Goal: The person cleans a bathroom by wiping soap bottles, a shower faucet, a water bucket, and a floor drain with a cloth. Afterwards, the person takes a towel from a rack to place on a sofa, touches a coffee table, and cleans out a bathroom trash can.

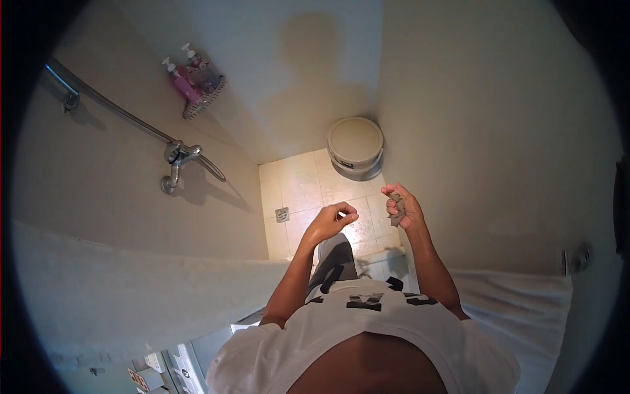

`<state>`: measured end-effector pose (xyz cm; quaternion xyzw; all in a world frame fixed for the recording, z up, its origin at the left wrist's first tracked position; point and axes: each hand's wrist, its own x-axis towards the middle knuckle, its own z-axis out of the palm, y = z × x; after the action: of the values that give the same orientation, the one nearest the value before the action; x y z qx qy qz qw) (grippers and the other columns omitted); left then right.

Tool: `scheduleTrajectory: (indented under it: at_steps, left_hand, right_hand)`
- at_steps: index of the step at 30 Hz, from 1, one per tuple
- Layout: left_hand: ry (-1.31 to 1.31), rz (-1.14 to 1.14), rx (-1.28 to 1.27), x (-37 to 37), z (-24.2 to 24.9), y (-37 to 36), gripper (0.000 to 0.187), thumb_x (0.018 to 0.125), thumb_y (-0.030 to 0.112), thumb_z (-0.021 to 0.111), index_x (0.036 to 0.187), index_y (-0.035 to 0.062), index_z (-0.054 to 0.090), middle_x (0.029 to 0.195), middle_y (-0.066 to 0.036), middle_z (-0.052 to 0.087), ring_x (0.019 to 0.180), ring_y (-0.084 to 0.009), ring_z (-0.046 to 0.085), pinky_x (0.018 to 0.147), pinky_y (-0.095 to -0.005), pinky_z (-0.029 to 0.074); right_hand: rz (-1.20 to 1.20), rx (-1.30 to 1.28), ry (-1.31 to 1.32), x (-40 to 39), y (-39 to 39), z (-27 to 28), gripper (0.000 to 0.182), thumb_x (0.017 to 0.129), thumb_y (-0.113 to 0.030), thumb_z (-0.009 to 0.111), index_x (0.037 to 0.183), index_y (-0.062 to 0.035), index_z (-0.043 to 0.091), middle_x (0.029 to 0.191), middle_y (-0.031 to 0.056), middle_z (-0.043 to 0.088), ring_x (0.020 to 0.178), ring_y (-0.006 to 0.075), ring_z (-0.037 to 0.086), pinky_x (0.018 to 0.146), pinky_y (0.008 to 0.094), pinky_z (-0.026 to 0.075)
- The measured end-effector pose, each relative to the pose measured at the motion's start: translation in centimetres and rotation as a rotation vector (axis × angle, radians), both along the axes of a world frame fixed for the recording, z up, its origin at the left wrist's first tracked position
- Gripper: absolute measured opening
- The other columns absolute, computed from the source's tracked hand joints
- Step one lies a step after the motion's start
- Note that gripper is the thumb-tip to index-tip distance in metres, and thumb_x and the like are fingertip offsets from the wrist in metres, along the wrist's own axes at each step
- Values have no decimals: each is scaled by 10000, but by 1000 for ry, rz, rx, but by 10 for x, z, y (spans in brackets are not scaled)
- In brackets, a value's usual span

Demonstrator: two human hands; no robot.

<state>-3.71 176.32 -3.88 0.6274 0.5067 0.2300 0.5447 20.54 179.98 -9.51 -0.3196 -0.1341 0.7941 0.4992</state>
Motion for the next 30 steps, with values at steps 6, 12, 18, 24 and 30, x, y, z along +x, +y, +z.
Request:
scheduleTrajectory:
  at_steps: [6, 12, 18, 24, 30]
  left_hand:
    - [-185, 245, 178, -85, 2, 133, 220, 822, 214, 621, 905, 10, 617, 750, -27, 598, 653, -84, 541, 600, -226, 439]
    - [-341, 741, 523, -243, 62, 310, 188, 798, 166, 638, 884, 0, 617, 708, -29, 583, 555, -81, 518, 511, -226, 417]
    - [115, 1258, 863, -436, 133, 449, 358, 689, 171, 687, 965, -26, 573, 871, -117, 594, 789, -246, 577, 706, -338, 467]
    - [940, 1349, 854, -525, 147, 511, 716, 598, 365, 742, 1057, -82, 422, 1025, -234, 508, 984, -397, 484, 852, -449, 384]
    - [1048, 1175, 688, -530, 156, 521, 738, 593, 437, 739, 1051, -59, 442, 1029, -230, 512, 959, -388, 515, 823, -436, 432]
  right_hand:
    - [-127, 28, 0, -42, 66, 1, 496, 791, 46, 550, 1240, 73, 341, 1181, 272, 445, 1100, 291, 493, 943, 359, 432]
    - [-16, -27, -399, -156, 205, -14, 309, 781, -29, 627, 1057, 63, 524, 871, 139, 611, 519, 88, 508, 395, 196, 397]
    - [196, 473, -1232, -347, 334, -4, 482, 723, -382, 702, 441, -33, 528, 426, 59, 527, 350, 80, 466, 368, 251, 386]
    - [181, 822, -1170, -489, 395, -7, 583, 794, -490, 570, 475, -2, 547, 435, 89, 521, 392, 195, 497, 483, 353, 435]
    - [154, 1041, -1160, -562, 455, 55, 441, 733, -326, 661, 1059, -83, 492, 946, 134, 583, 871, 319, 575, 721, 428, 443]
